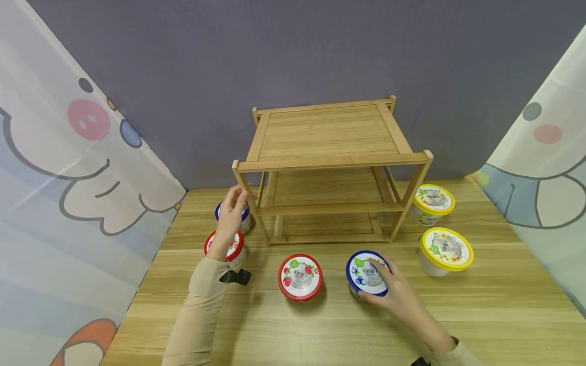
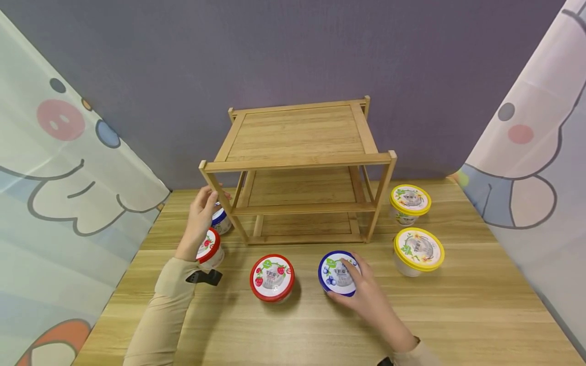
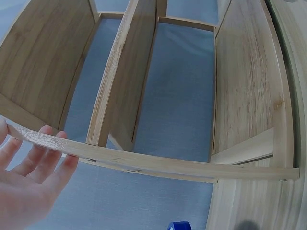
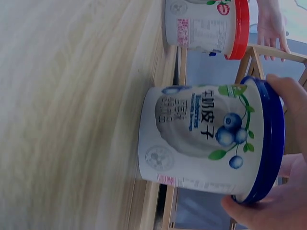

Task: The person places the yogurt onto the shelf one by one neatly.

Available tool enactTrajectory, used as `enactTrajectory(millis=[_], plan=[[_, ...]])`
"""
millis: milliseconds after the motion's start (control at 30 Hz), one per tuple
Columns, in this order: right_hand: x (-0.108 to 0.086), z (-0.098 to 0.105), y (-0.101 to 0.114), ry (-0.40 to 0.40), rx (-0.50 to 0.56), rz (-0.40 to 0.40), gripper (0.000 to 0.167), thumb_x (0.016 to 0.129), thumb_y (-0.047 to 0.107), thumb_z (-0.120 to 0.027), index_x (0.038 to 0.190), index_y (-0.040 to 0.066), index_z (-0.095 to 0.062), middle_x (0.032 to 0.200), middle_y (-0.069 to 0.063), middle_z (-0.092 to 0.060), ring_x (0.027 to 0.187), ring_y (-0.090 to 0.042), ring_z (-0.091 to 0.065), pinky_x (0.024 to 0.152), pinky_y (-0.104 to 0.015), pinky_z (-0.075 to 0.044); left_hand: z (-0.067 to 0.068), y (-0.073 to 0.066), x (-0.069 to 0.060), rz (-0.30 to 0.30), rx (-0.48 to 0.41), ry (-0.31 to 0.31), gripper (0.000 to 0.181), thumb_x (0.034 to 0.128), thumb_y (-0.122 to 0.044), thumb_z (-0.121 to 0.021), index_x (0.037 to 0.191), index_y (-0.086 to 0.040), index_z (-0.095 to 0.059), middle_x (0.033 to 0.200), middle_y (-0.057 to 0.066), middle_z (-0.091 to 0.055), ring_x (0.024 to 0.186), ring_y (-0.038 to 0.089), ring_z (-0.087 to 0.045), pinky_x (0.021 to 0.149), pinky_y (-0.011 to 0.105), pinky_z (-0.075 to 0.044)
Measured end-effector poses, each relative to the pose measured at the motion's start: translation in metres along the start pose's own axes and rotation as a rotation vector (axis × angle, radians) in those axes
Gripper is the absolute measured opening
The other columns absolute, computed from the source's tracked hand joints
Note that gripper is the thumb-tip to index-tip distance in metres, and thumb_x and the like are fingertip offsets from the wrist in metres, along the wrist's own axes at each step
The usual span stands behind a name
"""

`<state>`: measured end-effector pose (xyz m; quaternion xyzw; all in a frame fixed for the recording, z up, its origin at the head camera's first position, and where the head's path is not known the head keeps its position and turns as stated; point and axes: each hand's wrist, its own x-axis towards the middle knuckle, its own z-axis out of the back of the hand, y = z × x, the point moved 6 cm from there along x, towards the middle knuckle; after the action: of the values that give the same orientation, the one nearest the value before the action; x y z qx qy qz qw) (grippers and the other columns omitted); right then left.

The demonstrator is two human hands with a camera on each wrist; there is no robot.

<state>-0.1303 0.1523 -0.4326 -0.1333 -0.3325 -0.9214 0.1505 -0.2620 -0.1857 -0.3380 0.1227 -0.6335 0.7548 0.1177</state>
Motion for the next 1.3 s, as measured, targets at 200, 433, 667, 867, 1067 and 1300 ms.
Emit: enactTrajectory(millis=[200, 433, 667, 867, 1067, 1300], plan=[[-0.001, -0.001, 0.006, -0.092, -0.026, 0.023, 0.072, 0.058, 0.03, -0.081, 0.116, -0.002, -0.053, 0.123, -0.03, -0.039, 0.107, -0.046, -0.042, 0.076, -0.056, -0.042, 0.0, -0.001, 0.0, -0.003, 0.001, -0.005, 0.035, 0.0951, -0.024, -0.04, 0.121, -0.002, -0.044, 0.098, 0.005, -0.059, 0.093, 0.011, -0.054, 0.083, 0.038, -0.041], [-0.001, -0.002, 0.01, -0.15, -0.054, -0.012, 0.071, 0.057, 0.031, -0.082, 0.112, -0.005, -0.055, 0.12, -0.032, -0.04, 0.106, -0.047, -0.041, 0.077, -0.058, -0.04, -0.001, -0.001, 0.0, 0.001, -0.001, 0.003, 0.037, 0.0948, -0.027, -0.04, 0.122, -0.002, -0.043, 0.107, 0.027, -0.053, 0.095, 0.011, -0.053, 0.085, 0.039, -0.039], [-0.001, -0.005, 0.01, -0.231, -0.074, 0.0, 0.072, 0.05, 0.024, -0.085, 0.109, -0.006, -0.056, 0.117, -0.032, -0.042, 0.102, -0.047, -0.044, 0.076, -0.057, -0.04, 0.0, 0.001, 0.0, 0.0, 0.002, 0.0, 0.037, 0.0946, -0.027, -0.041, 0.122, -0.002, -0.043, 0.107, 0.025, -0.054, 0.097, 0.013, -0.052, 0.086, 0.041, -0.039], [-0.001, -0.005, 0.013, -0.243, -0.096, 0.012, 0.074, 0.051, 0.024, -0.084, 0.111, -0.005, -0.053, 0.118, -0.032, -0.04, 0.102, -0.047, -0.044, 0.077, -0.057, -0.04, 0.0, 0.001, 0.0, -0.006, -0.007, -0.007, 0.038, 0.0943, -0.028, -0.041, 0.122, -0.002, -0.044, 0.108, 0.028, -0.052, 0.097, 0.012, -0.052, 0.086, 0.041, -0.039], [-0.003, -0.007, 0.006, -0.131, -0.048, -0.124, 0.078, 0.061, 0.031, -0.081, 0.122, 0.001, -0.041, 0.128, -0.036, -0.026, 0.11, -0.054, -0.034, 0.079, -0.063, -0.035, 0.0, 0.0, 0.0, -0.014, -0.011, -0.017, 0.036, 0.0946, -0.027, -0.04, 0.121, -0.003, -0.044, 0.1, 0.012, -0.058, 0.1, 0.023, -0.052, 0.085, 0.039, -0.039], [-0.009, -0.005, -0.004, -0.122, 0.084, -0.131, 0.085, 0.057, 0.023, -0.084, 0.123, -0.002, -0.037, 0.131, -0.034, -0.02, 0.112, -0.056, -0.029, 0.079, -0.065, -0.033, -0.001, 0.0, 0.0, -0.018, -0.027, -0.015, 0.035, 0.0948, -0.024, -0.04, 0.121, -0.001, -0.044, 0.092, -0.009, -0.057, 0.103, 0.04, -0.047, 0.086, 0.044, -0.039]])
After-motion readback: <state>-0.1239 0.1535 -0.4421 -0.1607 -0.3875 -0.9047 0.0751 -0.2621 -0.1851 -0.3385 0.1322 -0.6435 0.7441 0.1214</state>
